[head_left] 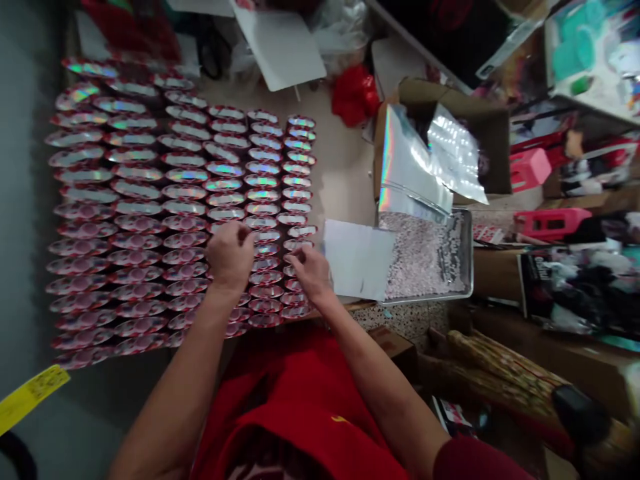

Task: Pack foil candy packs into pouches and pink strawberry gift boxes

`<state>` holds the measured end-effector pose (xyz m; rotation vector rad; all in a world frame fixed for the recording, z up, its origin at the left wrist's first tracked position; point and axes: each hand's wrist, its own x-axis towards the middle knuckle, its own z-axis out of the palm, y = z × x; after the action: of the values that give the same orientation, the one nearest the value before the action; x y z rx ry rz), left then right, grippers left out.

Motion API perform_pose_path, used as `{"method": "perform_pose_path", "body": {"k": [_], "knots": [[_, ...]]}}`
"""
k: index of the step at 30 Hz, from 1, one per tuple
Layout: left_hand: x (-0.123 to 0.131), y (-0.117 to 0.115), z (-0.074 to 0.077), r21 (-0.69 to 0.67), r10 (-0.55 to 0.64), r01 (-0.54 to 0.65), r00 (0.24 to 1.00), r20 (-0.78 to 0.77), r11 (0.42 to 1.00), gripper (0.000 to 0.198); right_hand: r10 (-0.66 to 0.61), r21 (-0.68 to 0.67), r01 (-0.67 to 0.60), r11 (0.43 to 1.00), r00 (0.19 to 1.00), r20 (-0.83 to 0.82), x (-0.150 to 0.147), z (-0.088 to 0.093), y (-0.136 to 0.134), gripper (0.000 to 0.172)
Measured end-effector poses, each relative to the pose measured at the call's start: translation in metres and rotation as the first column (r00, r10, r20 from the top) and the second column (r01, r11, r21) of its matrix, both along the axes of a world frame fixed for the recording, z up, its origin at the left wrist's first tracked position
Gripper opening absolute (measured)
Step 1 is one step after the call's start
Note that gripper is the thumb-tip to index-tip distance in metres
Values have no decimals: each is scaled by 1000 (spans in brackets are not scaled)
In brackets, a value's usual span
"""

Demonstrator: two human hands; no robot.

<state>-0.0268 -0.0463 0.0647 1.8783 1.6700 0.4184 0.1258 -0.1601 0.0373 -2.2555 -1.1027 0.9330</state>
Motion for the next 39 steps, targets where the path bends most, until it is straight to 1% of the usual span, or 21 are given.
{"method": "perform_pose_path", "body": {"k": [1, 2, 3, 5, 6, 8, 9, 11, 14, 16, 19, 21, 25, 27, 29, 32, 34, 35, 37, 38, 39], "knots": [[36, -6, 1, 4, -112, 112, 993, 32, 994, 2, -62, 25, 62, 998, 998, 21, 27, -2, -18, 15], [75, -13, 0, -1, -259, 260, 964, 64, 966, 6, -139, 41, 137, 990, 989, 49, 56, -4, -35, 14], [113, -19, -4, -10, -389, 391, 918, 76, 920, 9, -213, 55, 209, 976, 973, 86, 84, -7, -51, 15], [185, -29, -20, -37, -546, 549, 835, 65, 835, 17, -317, 90, 306, 948, 931, 182, 137, -14, -78, 18], [215, -32, -30, -57, -587, 589, 808, 50, 806, 22, -341, 109, 324, 940, 909, 239, 159, -17, -87, 21], [262, -35, -53, -113, -643, 641, 766, 18, 759, 33, -335, 138, 305, 942, 876, 346, 195, -24, -99, 28], [278, -36, -64, -155, -669, 661, 743, 1, 734, 35, -307, 140, 274, 952, 870, 385, 209, -27, -101, 32], [300, -34, -82, -249, -722, 696, 692, -22, 674, 33, -220, 113, 189, 975, 875, 431, 230, -33, -99, 40], [314, -31, -98, -340, -765, 716, 643, -20, 610, 32, -37, 32, 26, 999, 897, 440, 252, -41, -86, 47], [318, -30, -102, -344, -752, 714, 658, 34, 610, 32, 68, -21, -66, 998, 895, 441, 260, -46, -75, 47], [319, -31, -103, -344, -688, 686, 712, 139, 641, 28, 170, -90, -145, 985, 882, 440, 265, -51, -67, 42], [318, -34, -105, -380, -640, 647, 750, 164, 661, 25, 211, -119, -176, 977, 872, 441, 263, -53, -69, 41], [313, -41, -105, -475, -549, 530, 828, 112, 702, 23, 287, -93, -276, 957, 841, 459, 255, -50, -88, 44], [312, -45, -102, -472, -529, 488, 847, 53, 735, 23, 293, -72, -294, 953, 839, 459, 252, -44, -100, 38], [313, -49, -97, -445, -527, 465, 850, -18, 765, 23, 260, -66, -259, 964, 851, 455, 251, -32, -111, 27], [320, -54, -90, -388, -541, 469, 836, -95, 793, 24, 165, -60, -154, 986, 890, 425, 252, -6, -124, 15], [322, -58, -87, -313, -533, 483, 841, -96, 818, 24, 44, -15, -42, 999, 937, 346, 251, 15, -131, 12], [320, -60, -85, -255, -508, 477, 858, -71, 841, 25, -36, 21, 31, 999, 962, 270, 250, 27, -133, 11], [310, -68, -81, -168, -384, 387, 922, 52, 907, 28, -227, 80, 224, 971, 973, 39, 245, 49, -136, 10], [302, -75, -77, -189, -283, 309, 947, 151, 932, 29, -311, 85, 320, 944, 945, -99, 242, 60, -137, 10], [291, -82, -71, -278, -163, 236, 951, 262, 931, 31, -374, 76, 400, 913, 898, -230, 239, 70, -137, 13]]}}
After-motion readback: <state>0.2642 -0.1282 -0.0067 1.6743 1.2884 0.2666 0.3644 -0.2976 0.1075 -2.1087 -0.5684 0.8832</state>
